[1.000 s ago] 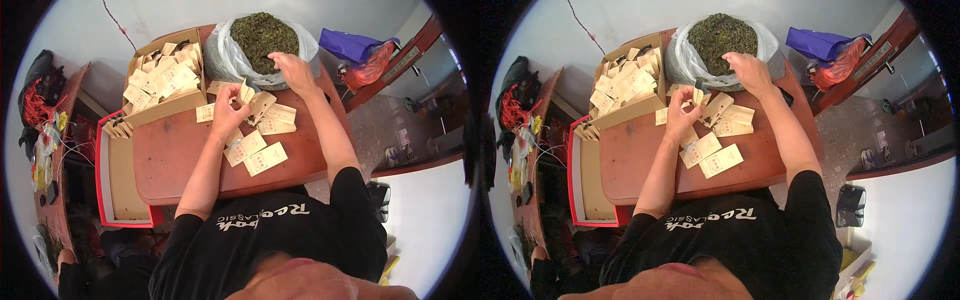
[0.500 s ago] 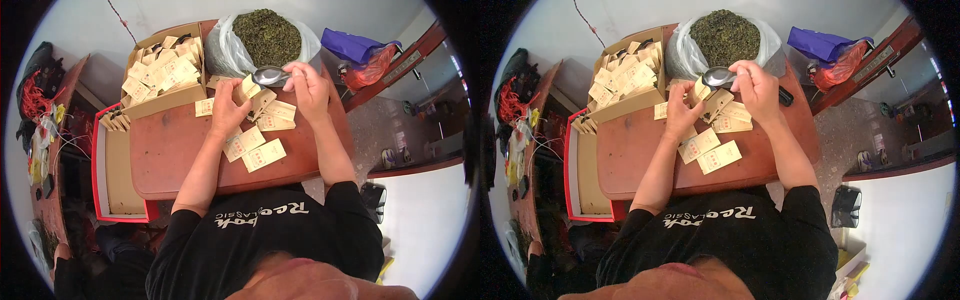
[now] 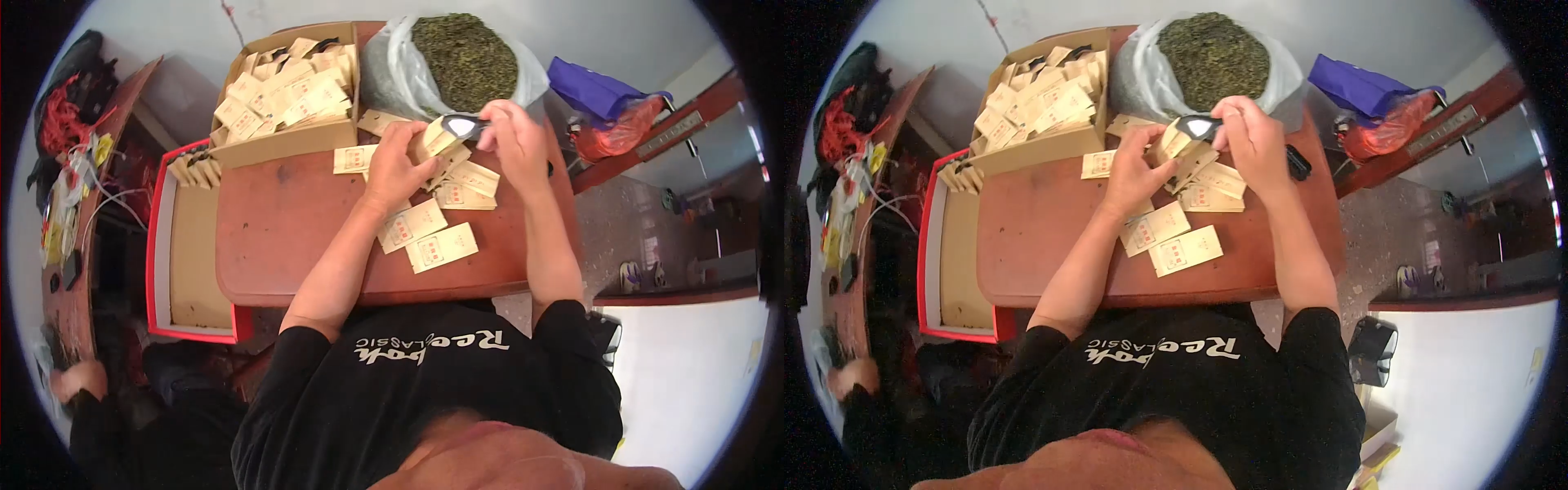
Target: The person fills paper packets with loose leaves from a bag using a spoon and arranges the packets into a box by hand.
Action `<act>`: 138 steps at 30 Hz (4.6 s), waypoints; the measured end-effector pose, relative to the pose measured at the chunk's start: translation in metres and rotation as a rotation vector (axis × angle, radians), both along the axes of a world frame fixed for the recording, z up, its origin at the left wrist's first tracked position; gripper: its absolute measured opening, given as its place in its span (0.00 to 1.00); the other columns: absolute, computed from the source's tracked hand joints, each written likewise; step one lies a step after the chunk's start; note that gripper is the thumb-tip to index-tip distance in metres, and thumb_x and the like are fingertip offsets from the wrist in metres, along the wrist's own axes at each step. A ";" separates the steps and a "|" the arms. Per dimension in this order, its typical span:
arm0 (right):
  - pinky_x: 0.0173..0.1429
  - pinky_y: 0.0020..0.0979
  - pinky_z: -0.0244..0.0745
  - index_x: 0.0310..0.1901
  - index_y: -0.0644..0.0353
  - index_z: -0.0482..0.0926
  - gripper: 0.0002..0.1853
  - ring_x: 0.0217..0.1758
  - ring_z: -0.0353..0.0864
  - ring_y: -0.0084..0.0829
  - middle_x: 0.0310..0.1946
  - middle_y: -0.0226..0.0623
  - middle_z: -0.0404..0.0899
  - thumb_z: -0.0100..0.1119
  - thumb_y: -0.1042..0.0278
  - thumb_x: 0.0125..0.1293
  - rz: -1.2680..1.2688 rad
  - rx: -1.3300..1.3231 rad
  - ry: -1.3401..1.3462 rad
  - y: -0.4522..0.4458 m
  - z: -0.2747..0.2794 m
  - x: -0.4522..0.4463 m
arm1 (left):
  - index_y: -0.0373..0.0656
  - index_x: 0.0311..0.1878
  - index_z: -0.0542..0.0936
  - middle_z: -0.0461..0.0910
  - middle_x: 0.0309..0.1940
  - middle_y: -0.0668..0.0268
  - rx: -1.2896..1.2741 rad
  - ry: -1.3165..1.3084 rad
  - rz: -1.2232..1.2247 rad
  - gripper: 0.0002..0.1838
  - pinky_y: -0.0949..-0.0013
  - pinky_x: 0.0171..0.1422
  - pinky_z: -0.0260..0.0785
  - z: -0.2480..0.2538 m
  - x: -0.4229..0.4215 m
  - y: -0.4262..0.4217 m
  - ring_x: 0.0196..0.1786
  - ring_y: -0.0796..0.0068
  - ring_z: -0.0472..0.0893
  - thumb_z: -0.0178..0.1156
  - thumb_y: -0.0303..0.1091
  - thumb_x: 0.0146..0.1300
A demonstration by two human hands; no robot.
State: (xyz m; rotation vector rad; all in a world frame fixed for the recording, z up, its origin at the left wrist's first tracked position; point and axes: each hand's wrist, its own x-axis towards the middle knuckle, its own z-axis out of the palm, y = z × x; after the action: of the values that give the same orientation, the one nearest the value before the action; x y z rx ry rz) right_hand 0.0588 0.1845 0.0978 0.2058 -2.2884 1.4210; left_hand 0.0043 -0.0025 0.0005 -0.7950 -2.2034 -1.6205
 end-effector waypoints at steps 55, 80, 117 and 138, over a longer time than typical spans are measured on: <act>0.22 0.20 0.61 0.39 0.58 0.75 0.10 0.19 0.71 0.18 0.20 0.32 0.77 0.48 0.61 0.73 -0.064 -0.630 -0.095 0.041 -0.026 -0.043 | 0.42 0.60 0.77 0.74 0.51 0.61 0.041 -0.142 -0.006 0.30 0.65 0.60 0.72 -0.005 -0.008 0.001 0.55 0.65 0.76 0.73 0.28 0.51; 0.36 0.44 0.76 0.41 0.60 0.76 0.04 0.34 0.83 0.48 0.29 0.43 0.81 0.54 0.70 0.70 -0.047 0.666 0.334 -0.023 -0.006 0.000 | 0.42 0.61 0.72 0.74 0.52 0.56 -0.053 -0.052 0.004 0.33 0.61 0.62 0.71 -0.001 0.000 0.003 0.55 0.55 0.77 0.71 0.29 0.50; 0.37 0.37 0.80 0.42 0.64 0.79 0.15 0.27 0.85 0.37 0.23 0.45 0.84 0.45 0.63 0.74 -0.338 0.128 -0.042 0.032 -0.040 -0.077 | 0.43 0.63 0.72 0.76 0.58 0.66 0.108 -0.250 -0.068 0.33 0.67 0.59 0.77 -0.003 -0.008 0.000 0.61 0.70 0.75 0.72 0.24 0.52; 0.20 0.21 0.61 0.43 0.61 0.75 0.10 0.18 0.71 0.21 0.21 0.34 0.78 0.50 0.63 0.75 -0.009 -0.652 -0.154 0.055 -0.016 -0.047 | 0.41 0.64 0.71 0.77 0.58 0.63 0.094 -0.266 -0.067 0.34 0.64 0.65 0.72 0.001 -0.007 -0.001 0.61 0.65 0.77 0.73 0.25 0.51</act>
State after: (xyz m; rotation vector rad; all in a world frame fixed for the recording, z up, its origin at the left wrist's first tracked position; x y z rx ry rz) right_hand 0.0118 0.2393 0.0820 -0.1200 -1.8000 2.1421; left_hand -0.0024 -0.0035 0.0017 -0.6666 -2.2743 -1.9460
